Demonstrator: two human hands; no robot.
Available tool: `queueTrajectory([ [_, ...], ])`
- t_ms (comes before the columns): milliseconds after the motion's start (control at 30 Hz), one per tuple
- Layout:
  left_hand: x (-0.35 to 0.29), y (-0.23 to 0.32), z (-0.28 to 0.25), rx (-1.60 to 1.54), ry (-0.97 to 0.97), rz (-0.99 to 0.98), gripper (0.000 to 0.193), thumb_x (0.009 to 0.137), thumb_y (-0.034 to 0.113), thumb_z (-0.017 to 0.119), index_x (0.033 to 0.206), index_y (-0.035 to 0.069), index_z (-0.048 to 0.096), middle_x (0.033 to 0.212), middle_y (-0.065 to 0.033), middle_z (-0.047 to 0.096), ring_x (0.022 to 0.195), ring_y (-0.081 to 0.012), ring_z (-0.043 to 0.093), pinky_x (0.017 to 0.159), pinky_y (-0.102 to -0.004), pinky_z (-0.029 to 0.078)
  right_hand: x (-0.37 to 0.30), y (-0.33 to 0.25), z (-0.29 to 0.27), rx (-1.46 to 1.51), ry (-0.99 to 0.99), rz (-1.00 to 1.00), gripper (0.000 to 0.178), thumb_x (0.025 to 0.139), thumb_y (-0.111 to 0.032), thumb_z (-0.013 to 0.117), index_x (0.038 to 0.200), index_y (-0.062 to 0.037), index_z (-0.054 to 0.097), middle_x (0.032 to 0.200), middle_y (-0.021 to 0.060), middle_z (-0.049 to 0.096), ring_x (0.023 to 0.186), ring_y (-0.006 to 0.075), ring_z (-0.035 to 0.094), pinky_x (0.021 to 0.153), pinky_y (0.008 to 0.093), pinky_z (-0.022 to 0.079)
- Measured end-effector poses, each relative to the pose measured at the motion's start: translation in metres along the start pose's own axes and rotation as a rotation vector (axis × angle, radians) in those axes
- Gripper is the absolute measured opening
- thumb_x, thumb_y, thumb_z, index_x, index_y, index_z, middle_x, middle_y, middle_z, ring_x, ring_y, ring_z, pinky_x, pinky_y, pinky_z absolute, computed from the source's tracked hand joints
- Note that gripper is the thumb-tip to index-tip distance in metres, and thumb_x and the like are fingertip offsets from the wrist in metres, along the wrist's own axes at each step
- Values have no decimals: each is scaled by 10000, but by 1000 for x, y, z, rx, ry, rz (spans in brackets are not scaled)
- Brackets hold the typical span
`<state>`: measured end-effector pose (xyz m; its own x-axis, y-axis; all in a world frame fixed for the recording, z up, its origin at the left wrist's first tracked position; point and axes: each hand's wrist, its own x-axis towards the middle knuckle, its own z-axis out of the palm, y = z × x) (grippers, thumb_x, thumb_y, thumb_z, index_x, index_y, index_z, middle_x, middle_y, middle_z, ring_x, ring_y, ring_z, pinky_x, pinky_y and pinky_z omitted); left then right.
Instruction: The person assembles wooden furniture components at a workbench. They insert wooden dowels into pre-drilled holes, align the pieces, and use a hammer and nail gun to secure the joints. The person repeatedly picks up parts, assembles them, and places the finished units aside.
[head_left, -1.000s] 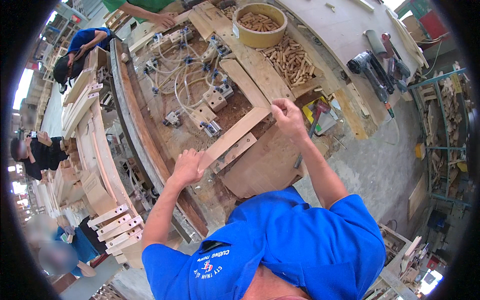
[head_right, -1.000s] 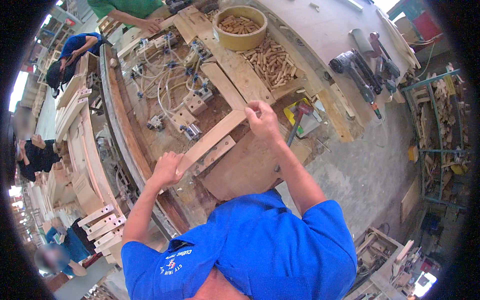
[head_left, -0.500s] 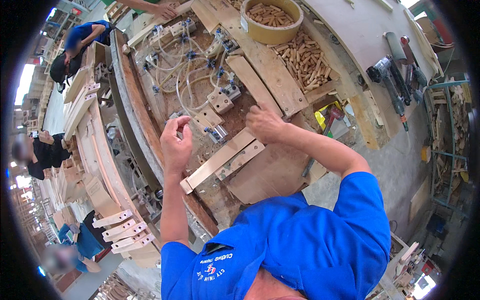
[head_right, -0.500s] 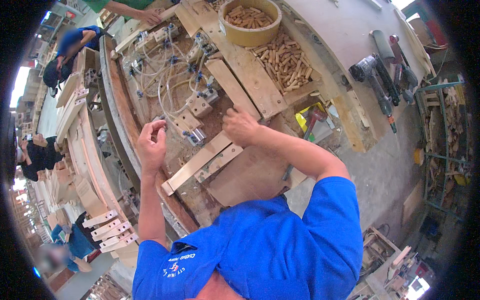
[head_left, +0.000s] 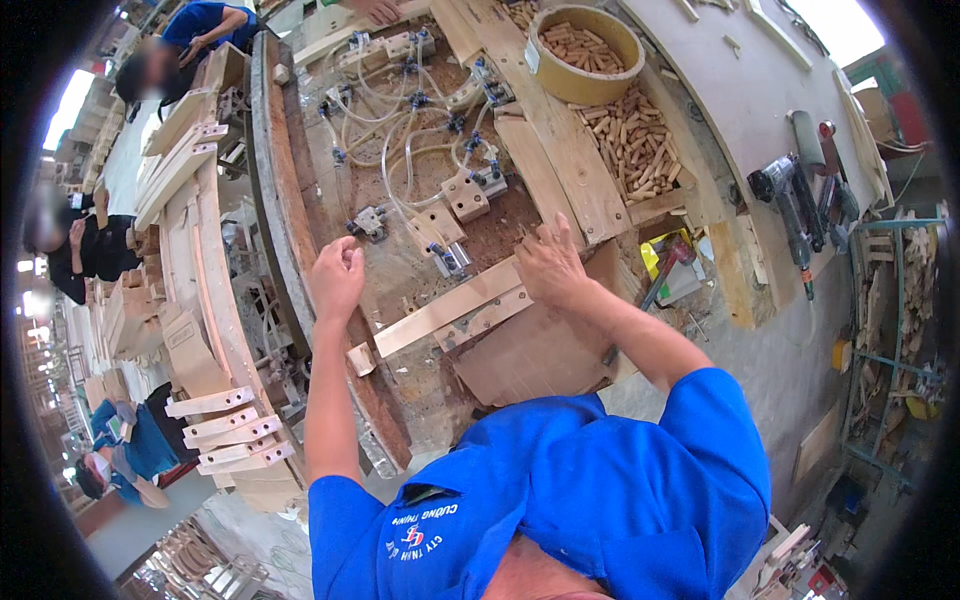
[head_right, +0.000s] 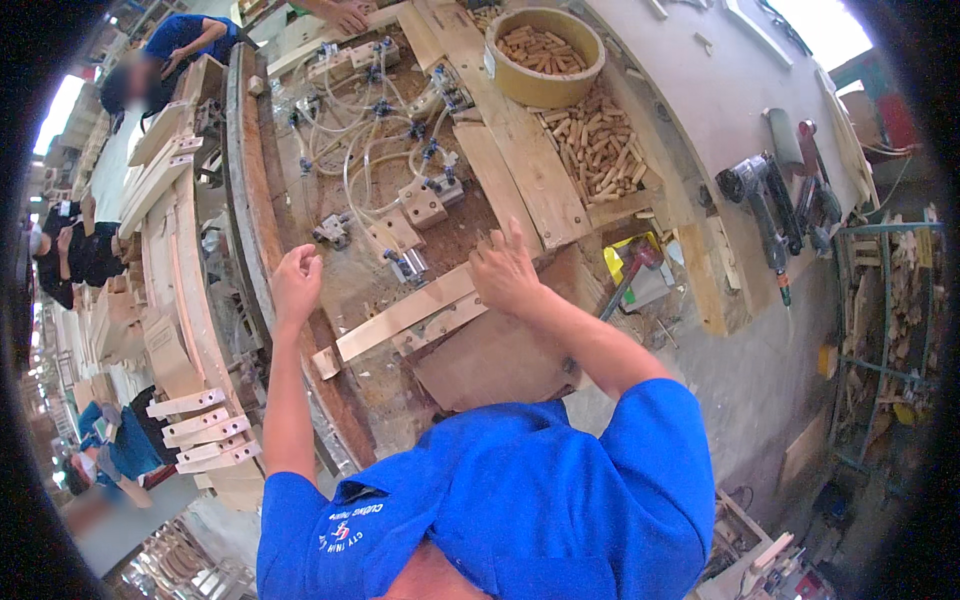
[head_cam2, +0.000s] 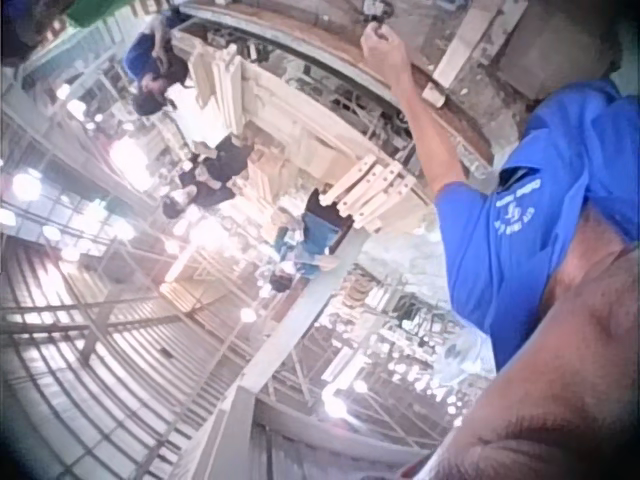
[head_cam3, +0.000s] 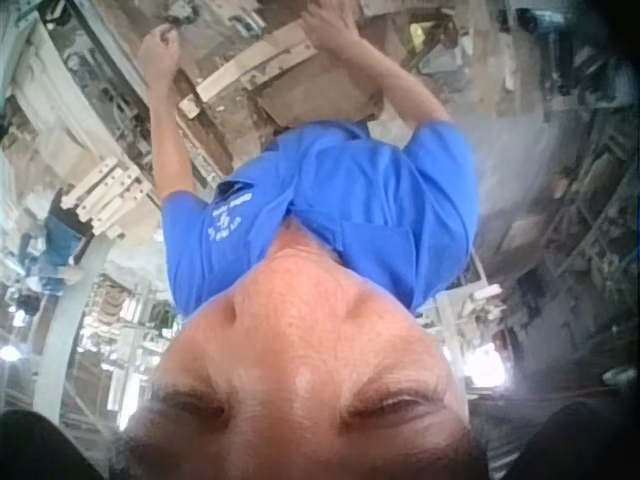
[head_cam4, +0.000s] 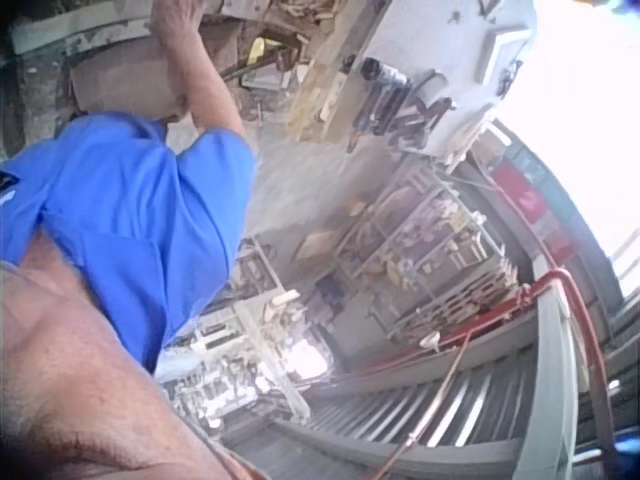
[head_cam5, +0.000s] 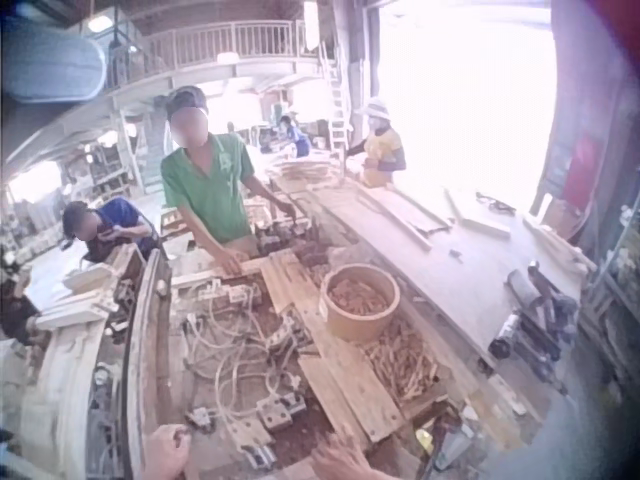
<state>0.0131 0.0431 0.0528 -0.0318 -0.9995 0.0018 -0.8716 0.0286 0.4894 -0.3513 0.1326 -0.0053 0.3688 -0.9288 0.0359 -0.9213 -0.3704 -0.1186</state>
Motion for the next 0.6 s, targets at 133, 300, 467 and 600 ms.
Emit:
queueTrajectory([
  [133,27,-9,21,71,-16,-40,400,967,282,735,1306,71,711,1067,-167,769,1006,-342,749,900,-488,580,-8,-11,4,7,96,73,367,897,-253,632,1179,-43,736,1195,125,682,1311,369,539,1257,711,133],
  [300,50,-5,36,139,-17,-54,309,971,283,725,1216,94,743,1057,-181,781,1039,-390,743,901,-519,578,-13,-23,-2,-27,-23,147,475,945,-286,623,1340,-25,652,1320,125,613,1353,386,494,1248,713,169],
  [467,63,-4,36,164,-46,-54,229,962,284,739,1102,112,796,1056,-186,789,1021,-393,751,888,-509,584,-19,-24,-8,0,-36,146,718,880,-450,734,1436,-15,604,1384,123,565,1377,390,462,1253,706,163],
  [600,63,-17,27,161,-63,-39,235,968,309,742,1039,92,793,1037,-202,786,1003,-403,753,880,-524,588,-21,-23,-18,-102,-108,25,895,808,-505,805,1496,-2,533,1414,145,539,1418,391,433,1259,705,160],
])
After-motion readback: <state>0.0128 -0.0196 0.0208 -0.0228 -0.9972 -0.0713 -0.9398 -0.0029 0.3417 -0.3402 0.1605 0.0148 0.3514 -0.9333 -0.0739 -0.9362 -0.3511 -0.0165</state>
